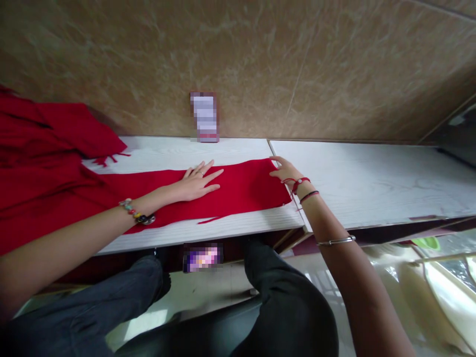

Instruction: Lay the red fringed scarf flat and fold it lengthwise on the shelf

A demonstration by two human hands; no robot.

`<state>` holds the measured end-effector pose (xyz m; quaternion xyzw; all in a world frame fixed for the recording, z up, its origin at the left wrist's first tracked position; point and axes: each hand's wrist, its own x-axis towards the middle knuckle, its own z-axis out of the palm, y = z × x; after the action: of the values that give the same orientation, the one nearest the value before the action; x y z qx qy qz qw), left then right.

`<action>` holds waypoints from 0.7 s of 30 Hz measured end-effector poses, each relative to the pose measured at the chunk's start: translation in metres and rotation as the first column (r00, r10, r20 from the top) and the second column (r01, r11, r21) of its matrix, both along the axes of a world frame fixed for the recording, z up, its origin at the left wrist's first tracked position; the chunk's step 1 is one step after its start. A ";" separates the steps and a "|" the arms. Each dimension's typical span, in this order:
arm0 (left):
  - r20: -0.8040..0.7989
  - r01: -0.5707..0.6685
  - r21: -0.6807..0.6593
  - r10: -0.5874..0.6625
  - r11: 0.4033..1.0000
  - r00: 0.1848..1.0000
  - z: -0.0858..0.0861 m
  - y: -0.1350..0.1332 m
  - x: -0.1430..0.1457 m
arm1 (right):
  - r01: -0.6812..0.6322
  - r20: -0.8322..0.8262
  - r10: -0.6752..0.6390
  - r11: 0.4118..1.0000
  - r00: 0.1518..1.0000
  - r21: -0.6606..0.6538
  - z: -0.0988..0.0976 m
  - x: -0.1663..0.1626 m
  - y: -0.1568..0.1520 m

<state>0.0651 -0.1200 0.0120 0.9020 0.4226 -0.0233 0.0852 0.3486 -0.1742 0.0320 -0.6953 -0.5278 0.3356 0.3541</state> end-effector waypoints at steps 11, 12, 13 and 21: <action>0.056 0.025 0.066 -0.029 0.998 0.998 0.003 0.001 -0.027 | -0.161 0.615 0.035 0.975 0.788 0.151 0.000 0.000 0.008; 0.067 0.048 0.054 -0.051 0.997 0.996 0.007 -0.001 -0.021 | -0.143 0.648 0.044 0.984 0.761 0.102 -0.004 0.002 0.008; 0.075 0.084 0.043 -0.087 0.996 0.993 0.012 -0.005 -0.015 | -0.135 0.674 0.049 0.988 0.737 0.076 -0.007 0.004 0.008; 0.058 0.418 0.014 -0.418 0.908 0.907 0.021 -0.054 0.037 | -0.040 0.545 0.039 0.999 0.837 -0.011 0.017 -0.003 0.008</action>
<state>0.1017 -0.1738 0.0334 0.9719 0.2169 -0.0135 0.0901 0.3460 -0.1659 0.0492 -0.7509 -0.6210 0.1311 0.1825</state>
